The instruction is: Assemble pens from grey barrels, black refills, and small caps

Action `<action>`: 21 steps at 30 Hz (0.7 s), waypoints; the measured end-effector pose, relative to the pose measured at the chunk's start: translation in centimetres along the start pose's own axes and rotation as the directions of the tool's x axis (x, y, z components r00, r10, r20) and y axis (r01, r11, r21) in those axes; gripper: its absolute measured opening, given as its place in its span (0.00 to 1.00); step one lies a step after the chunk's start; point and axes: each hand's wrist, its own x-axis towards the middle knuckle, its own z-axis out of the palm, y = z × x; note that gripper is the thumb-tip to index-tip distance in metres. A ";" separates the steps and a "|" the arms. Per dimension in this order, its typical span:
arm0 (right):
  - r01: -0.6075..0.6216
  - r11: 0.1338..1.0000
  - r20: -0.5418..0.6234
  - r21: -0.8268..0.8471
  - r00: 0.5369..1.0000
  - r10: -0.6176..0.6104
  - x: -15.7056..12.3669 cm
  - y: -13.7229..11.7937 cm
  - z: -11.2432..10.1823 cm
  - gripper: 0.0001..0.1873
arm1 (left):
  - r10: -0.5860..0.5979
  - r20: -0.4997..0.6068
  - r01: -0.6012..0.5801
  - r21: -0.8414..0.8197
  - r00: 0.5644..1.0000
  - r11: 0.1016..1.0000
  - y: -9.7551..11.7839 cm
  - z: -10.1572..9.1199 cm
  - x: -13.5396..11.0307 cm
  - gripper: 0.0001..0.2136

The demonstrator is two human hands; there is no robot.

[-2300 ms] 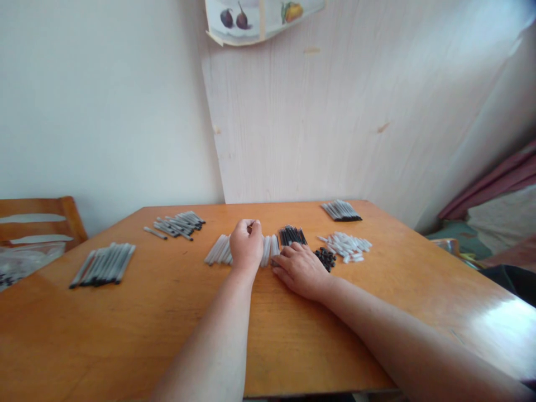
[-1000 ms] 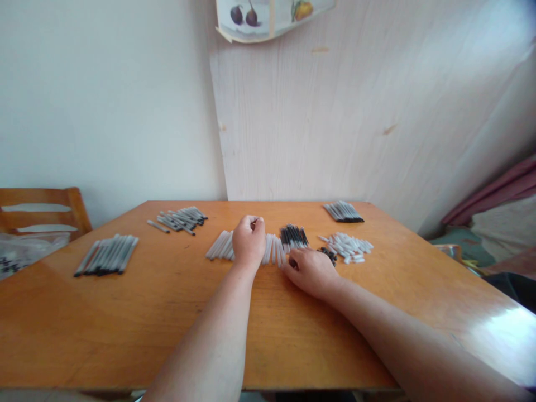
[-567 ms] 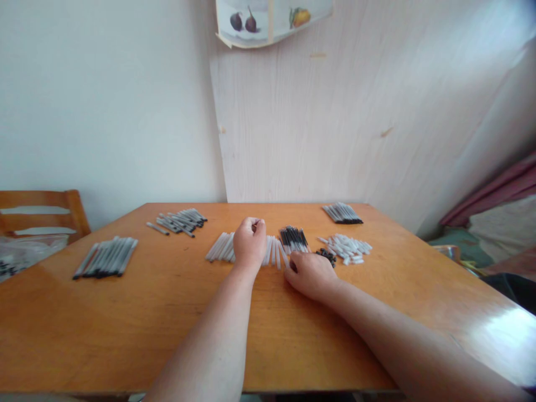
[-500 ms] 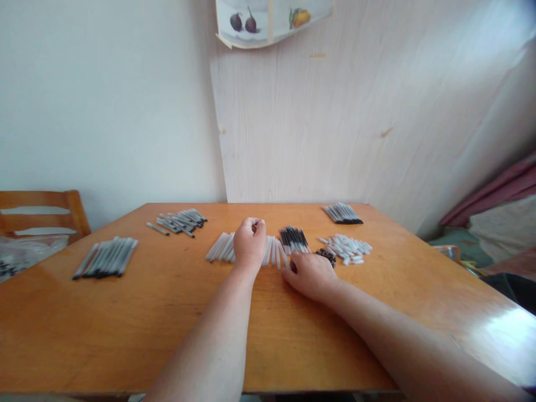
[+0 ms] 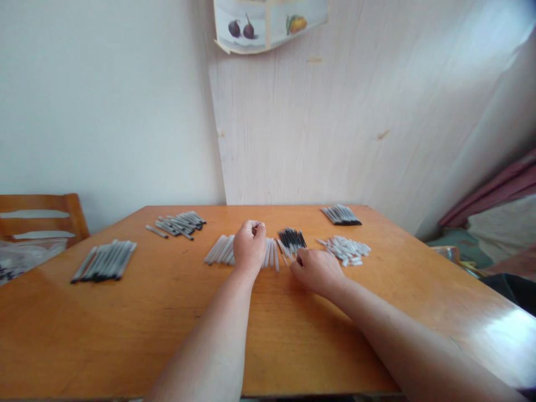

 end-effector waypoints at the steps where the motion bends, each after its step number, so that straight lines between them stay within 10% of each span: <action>1: -0.006 1.000 -0.021 0.012 1.000 0.006 0.0 0.3 -0.2 0.16 | -0.001 0.006 0.001 -0.010 1.000 1.000 0.0 0.0 0.0 0.12; 12: 0.208 0.935 -0.247 0.286 0.959 -0.138 0.4 2.4 -0.6 0.11 | -0.233 0.409 0.416 -0.444 0.882 0.794 2.0 0.3 -1.1 0.18; 21: 0.136 0.702 -0.181 0.699 0.983 -0.011 1.6 3.3 0.4 0.12 | -0.167 0.486 0.463 -0.592 0.858 0.660 2.2 0.2 -1.1 0.15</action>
